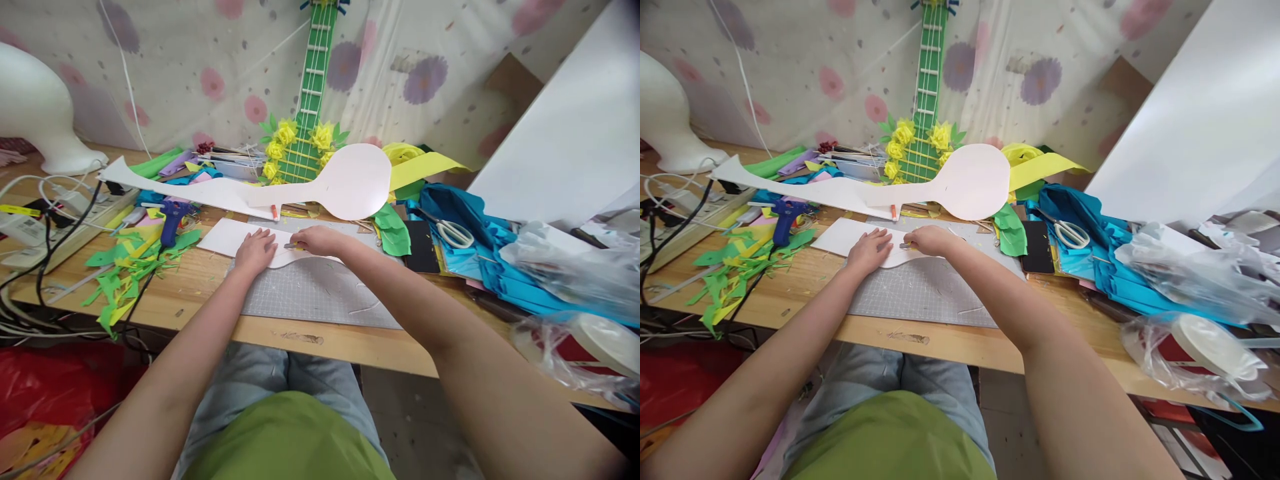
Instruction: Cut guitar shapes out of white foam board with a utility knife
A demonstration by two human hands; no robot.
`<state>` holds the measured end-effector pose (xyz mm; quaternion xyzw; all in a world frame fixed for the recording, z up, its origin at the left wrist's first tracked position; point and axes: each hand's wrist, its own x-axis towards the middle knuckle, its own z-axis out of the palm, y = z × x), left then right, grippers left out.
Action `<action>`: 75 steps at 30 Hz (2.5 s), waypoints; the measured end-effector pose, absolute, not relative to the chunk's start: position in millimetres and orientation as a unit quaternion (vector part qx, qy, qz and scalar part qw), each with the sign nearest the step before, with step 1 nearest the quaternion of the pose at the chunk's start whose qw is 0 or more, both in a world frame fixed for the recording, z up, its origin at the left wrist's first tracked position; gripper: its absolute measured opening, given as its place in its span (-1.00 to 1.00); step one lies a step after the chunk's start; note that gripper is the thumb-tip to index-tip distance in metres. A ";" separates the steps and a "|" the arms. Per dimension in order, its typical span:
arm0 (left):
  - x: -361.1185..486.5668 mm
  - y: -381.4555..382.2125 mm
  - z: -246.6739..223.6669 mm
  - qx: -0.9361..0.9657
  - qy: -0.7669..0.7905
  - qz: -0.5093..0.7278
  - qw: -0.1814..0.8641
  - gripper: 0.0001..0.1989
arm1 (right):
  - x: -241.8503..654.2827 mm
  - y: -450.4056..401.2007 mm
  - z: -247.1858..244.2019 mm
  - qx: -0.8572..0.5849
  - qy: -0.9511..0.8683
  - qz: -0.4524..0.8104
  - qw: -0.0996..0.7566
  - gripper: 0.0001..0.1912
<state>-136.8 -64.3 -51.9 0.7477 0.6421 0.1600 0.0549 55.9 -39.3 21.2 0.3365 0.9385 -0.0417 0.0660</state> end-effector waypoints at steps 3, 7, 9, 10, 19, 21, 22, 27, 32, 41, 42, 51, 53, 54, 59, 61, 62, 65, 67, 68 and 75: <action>-136.6 -64.8 -50.9 0.745 0.644 0.161 0.058 -0.61 | 58.6 -39.4 21.0 0.341 0.936 -0.050 0.069 -0.68; -136.5 -65.4 -50.7 0.741 0.648 0.163 0.064 -0.61 | 63.2 -39.3 19.7 0.342 0.935 -0.060 0.067 -0.67; -136.7 -65.1 -51.6 0.741 0.648 0.164 0.062 -0.61 | 65.7 -39.0 18.1 0.342 0.935 -0.067 0.062 -0.66; -136.9 -64.8 -52.2 0.743 0.646 0.165 0.059 -0.61 | 66.9 -38.6 17.1 0.341 0.936 -0.070 0.060 -0.66; -136.8 -64.5 -52.5 0.744 0.641 0.175 0.066 -0.62 | 83.5 -34.8 6.8 0.335 0.937 -0.096 0.021 -0.68; -136.5 -64.9 -52.1 0.743 0.642 0.178 0.067 -0.63 | 87.0 -35.4 5.9 0.338 0.936 -0.099 0.021 -0.67; -136.5 -65.0 -52.0 0.742 0.642 0.178 0.068 -0.63 | 88.5 -35.8 5.5 0.338 0.936 -0.099 0.020 -0.67; -137.1 -64.1 -53.5 0.741 0.644 0.176 0.071 -0.63 | 95.9 -36.9 3.3 0.335 0.937 -0.103 0.013 -0.68; -137.4 -63.9 -54.0 0.742 0.642 0.178 0.068 -0.62 | 103.2 -37.8 1.5 0.326 0.940 -0.096 0.018 -0.66; -136.4 -65.6 -52.0 0.741 0.644 0.178 0.070 -0.63 | 111.3 -43.5 2.8 0.330 0.938 -0.105 0.014 -0.66; -136.3 -65.5 -52.0 0.741 0.644 0.179 0.071 -0.63 | 112.2 -44.0 2.7 0.332 0.937 -0.106 0.015 -0.66; -137.0 -64.2 -54.0 0.737 0.645 0.188 0.077 -0.63 | 119.7 -51.2 6.9 0.353 0.929 -0.108 0.031 -0.65; -137.1 -64.2 -54.2 0.737 0.644 0.188 0.076 -0.62 | 121.3 -52.8 8.2 0.352 0.929 -0.111 0.031 -0.65; -137.0 -64.2 -54.3 0.738 0.644 0.188 0.076 -0.62 | 122.4 -53.4 8.4 0.352 0.929 -0.113 0.030 -0.65; -136.9 -64.7 -54.0 0.738 0.644 0.189 0.071 -0.63 | 131.2 -53.3 4.2 0.348 0.929 -0.122 0.019 -0.64; -136.9 -64.8 -54.1 0.738 0.644 0.189 0.069 -0.63 | 134.9 -52.8 1.9 0.346 0.930 -0.125 0.015 -0.64; -136.9 -64.8 -54.1 0.738 0.644 0.189 0.069 -0.63 | 136.5 -52.5 1.1 0.347 0.929 -0.125 0.015 -0.64; -137.1 -64.7 -54.1 0.739 0.644 0.186 0.068 -0.63 | 140.0 -52.4 -0.1 0.351 0.929 -0.117 0.019 -0.64; -137.0 -64.8 -53.7 0.740 0.643 0.184 0.068 -0.63 | 143.4 -52.9 0.2 0.356 0.928 -0.110 0.024 -0.64; -136.8 -64.9 -53.3 0.740 0.643 0.183 0.068 -0.63 | 146.1 -53.6 0.7 0.358 0.927 -0.108 0.026 -0.65; -136.5 -64.8 -49.9 0.736 0.651 0.171 0.067 -0.63 | 181.5 -67.7 5.7 0.395 0.912 -0.107 0.037 -0.66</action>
